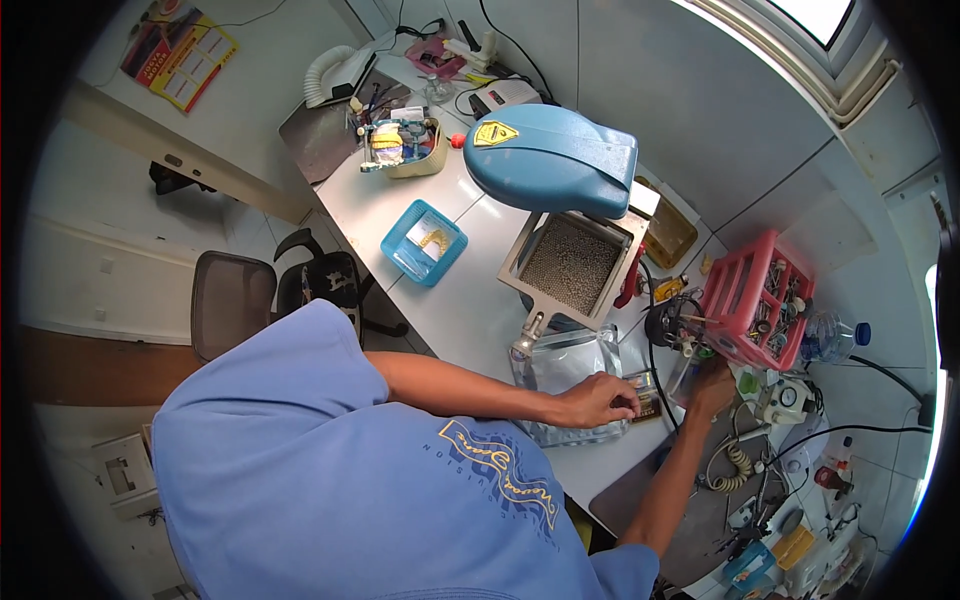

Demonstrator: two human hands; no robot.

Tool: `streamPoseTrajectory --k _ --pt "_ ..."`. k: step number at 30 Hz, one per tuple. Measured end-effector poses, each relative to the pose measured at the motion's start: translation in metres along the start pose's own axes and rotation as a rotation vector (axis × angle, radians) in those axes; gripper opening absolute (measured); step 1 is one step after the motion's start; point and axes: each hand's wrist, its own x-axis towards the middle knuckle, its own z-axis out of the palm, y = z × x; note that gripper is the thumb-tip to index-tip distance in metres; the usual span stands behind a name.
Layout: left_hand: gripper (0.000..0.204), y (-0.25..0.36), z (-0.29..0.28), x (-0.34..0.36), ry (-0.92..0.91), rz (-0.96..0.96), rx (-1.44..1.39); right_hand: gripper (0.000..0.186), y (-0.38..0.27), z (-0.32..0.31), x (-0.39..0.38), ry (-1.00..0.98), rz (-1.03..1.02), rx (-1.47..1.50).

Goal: Fabricating and refining dental crowns or bridges at a laboratory bench using a micro-motor handpiece.

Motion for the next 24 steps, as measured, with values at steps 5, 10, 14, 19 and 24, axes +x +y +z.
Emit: streamPoseTrajectory --k 5,10,14,19,24 --pt "0.016 0.000 0.022 0.026 0.067 0.045 -0.024 0.030 0.003 -0.013 -0.013 0.075 0.047 0.145" --pt "0.016 -0.008 0.037 0.048 0.165 0.013 0.022 0.023 0.020 -0.047 -0.041 -0.192 0.611 1.837" --pt "0.016 -0.007 0.051 0.083 0.246 0.004 0.062 0.022 -0.002 -0.092 -0.058 -0.135 0.636 1.948" --pt "0.013 -0.005 0.070 0.119 0.191 -0.318 -0.321 0.035 -0.002 -0.107 -0.072 -0.112 0.581 1.958" --pt "0.006 -0.011 0.093 0.139 0.297 -0.455 -0.458 0.040 0.003 -0.105 -0.081 -0.103 0.584 1.889"
